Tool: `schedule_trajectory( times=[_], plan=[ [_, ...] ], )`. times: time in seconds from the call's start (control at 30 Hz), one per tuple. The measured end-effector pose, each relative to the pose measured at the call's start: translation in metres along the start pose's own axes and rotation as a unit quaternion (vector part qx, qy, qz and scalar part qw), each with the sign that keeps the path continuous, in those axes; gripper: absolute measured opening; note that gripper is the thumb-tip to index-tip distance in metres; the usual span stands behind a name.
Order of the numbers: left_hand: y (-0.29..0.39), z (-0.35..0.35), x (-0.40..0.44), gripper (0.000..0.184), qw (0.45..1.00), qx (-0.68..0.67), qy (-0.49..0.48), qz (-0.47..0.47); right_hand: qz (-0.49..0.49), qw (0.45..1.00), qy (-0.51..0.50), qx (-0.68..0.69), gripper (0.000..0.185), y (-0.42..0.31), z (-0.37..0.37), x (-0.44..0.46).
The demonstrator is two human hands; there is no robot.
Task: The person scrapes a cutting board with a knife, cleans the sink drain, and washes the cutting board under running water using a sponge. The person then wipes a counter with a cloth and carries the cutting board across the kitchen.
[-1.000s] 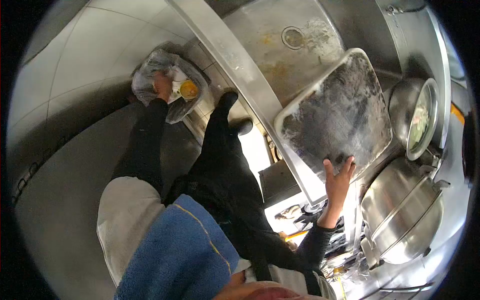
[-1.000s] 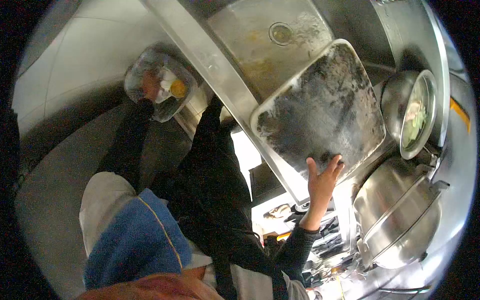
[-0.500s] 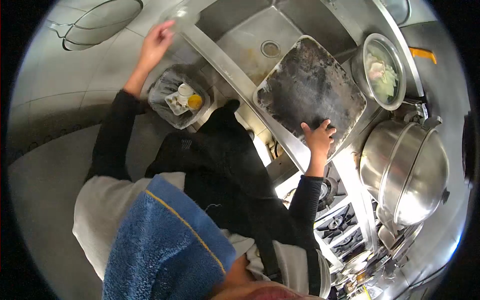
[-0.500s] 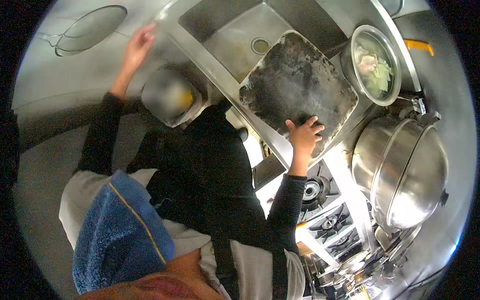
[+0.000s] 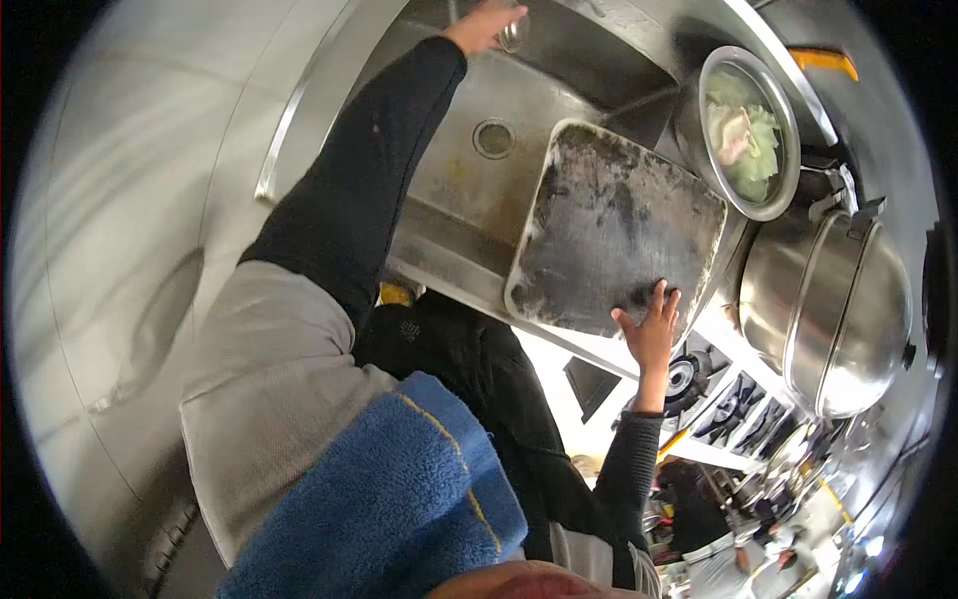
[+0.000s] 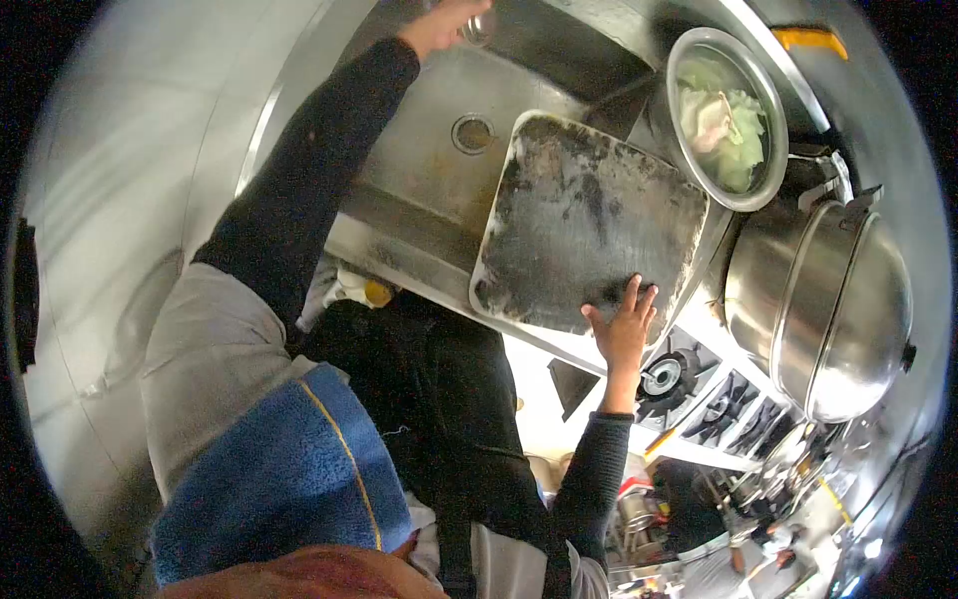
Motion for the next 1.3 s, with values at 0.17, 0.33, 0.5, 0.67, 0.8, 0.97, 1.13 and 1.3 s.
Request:
schedule_trajectory(
  times=[0.17,0.33,0.5,0.67,0.8,0.97,1.13,1.3],
  plan=[
    [-0.036,-0.024,-0.004,0.043,0.922,-0.386,0.031,0.030,0.041,0.999,-0.001,0.025,0.117,-0.007,-0.006,-0.001],
    [-0.026,-0.041,-0.007,0.038,0.951,-0.311,0.003,0.006,0.020,1.000,0.017,0.015,0.117,-0.002,0.001,0.002],
    [0.035,-0.011,0.017,0.030,0.825,0.538,-0.016,0.172,0.026,1.000,0.014,0.007,0.116,-0.003,-0.001,0.000],
    [-0.022,-0.072,0.084,0.030,0.853,0.514,-0.065,0.066,0.034,0.999,0.002,0.023,0.113,-0.007,-0.006,0.001],
    [-0.170,-0.130,0.053,0.023,0.717,0.685,-0.084,0.101,0.007,0.999,0.024,0.035,0.111,-0.004,-0.002,0.001],
    [-0.218,-0.086,-0.010,0.024,0.653,0.726,0.005,0.217,0.031,0.998,0.016,0.057,0.109,-0.008,-0.005,0.003],
    [-0.323,-0.028,0.017,0.029,0.729,0.655,-0.159,-0.118,0.051,0.995,0.013,0.081,0.110,-0.016,-0.008,0.007],
    [-0.362,-0.019,0.027,0.037,0.674,0.730,-0.102,-0.037,0.081,0.992,-0.003,0.093,0.109,-0.023,-0.014,0.011]
  ],
)
Point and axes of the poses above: each hand's wrist, its own x-axis towards the middle knuckle, its own z-axis out of the palm, y = z × x, the point moved 1 cm from there along x, towards the middle knuckle, and after that the axes turned 5 degrees about -z, right-handed, at the moved point
